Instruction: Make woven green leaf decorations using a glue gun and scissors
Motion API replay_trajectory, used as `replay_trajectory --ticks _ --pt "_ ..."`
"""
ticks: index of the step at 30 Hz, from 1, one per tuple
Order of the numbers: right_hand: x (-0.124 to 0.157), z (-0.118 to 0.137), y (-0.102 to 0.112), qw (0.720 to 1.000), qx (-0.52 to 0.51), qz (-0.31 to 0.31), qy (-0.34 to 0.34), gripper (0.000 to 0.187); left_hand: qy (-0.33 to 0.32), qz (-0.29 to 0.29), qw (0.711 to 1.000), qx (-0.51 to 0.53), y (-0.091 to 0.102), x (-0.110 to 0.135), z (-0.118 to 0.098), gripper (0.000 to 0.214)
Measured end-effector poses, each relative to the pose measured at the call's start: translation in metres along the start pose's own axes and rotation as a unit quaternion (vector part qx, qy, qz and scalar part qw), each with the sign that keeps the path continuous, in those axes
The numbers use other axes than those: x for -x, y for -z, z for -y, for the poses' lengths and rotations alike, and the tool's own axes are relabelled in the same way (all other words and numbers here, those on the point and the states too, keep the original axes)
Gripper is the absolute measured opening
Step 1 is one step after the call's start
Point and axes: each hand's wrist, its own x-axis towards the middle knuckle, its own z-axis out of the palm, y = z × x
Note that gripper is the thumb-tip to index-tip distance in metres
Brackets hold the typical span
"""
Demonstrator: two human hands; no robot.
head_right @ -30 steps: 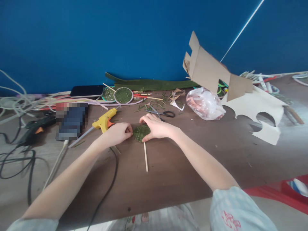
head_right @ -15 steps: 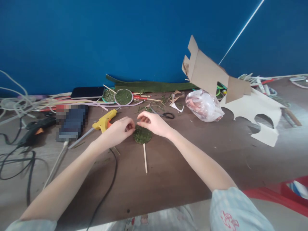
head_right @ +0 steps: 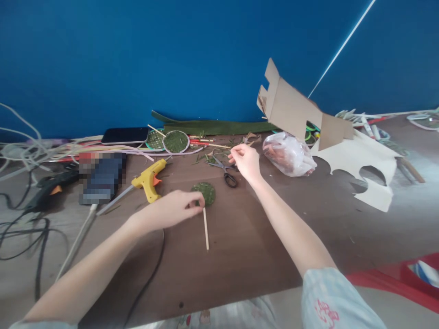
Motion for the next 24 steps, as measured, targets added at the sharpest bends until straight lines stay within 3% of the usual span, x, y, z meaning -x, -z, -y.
replay_trajectory --ticks 4,8,13,17,21,24 --pt "-0.009 -0.012 0.006 0.999 -0.027 -0.028 0.007 0.01 -0.013 0.068 0.998 -0.002 -0.015 0.004 -0.013 0.01" --pt "-0.01 -0.01 0.008 0.997 0.044 -0.019 0.06 0.013 -0.002 0.049 0.998 -0.047 -0.034 0.003 -0.016 0.01" --pt "-0.006 -0.005 0.008 0.991 0.112 -0.021 0.069 0.015 0.026 0.034 0.994 -0.096 -0.046 0.002 -0.016 0.007" --pt "-0.004 -0.003 0.006 0.991 0.108 0.012 0.076 0.014 0.044 0.026 0.994 -0.095 -0.04 0.001 -0.017 0.012" --pt "0.0 0.0 0.001 0.991 0.091 0.056 0.075 0.012 0.084 -0.021 0.99 -0.11 -0.024 -0.002 -0.014 0.017" --pt "0.005 0.004 -0.003 0.984 0.099 0.121 0.086 0.011 0.122 -0.053 0.986 -0.103 -0.013 -0.006 -0.005 0.016"
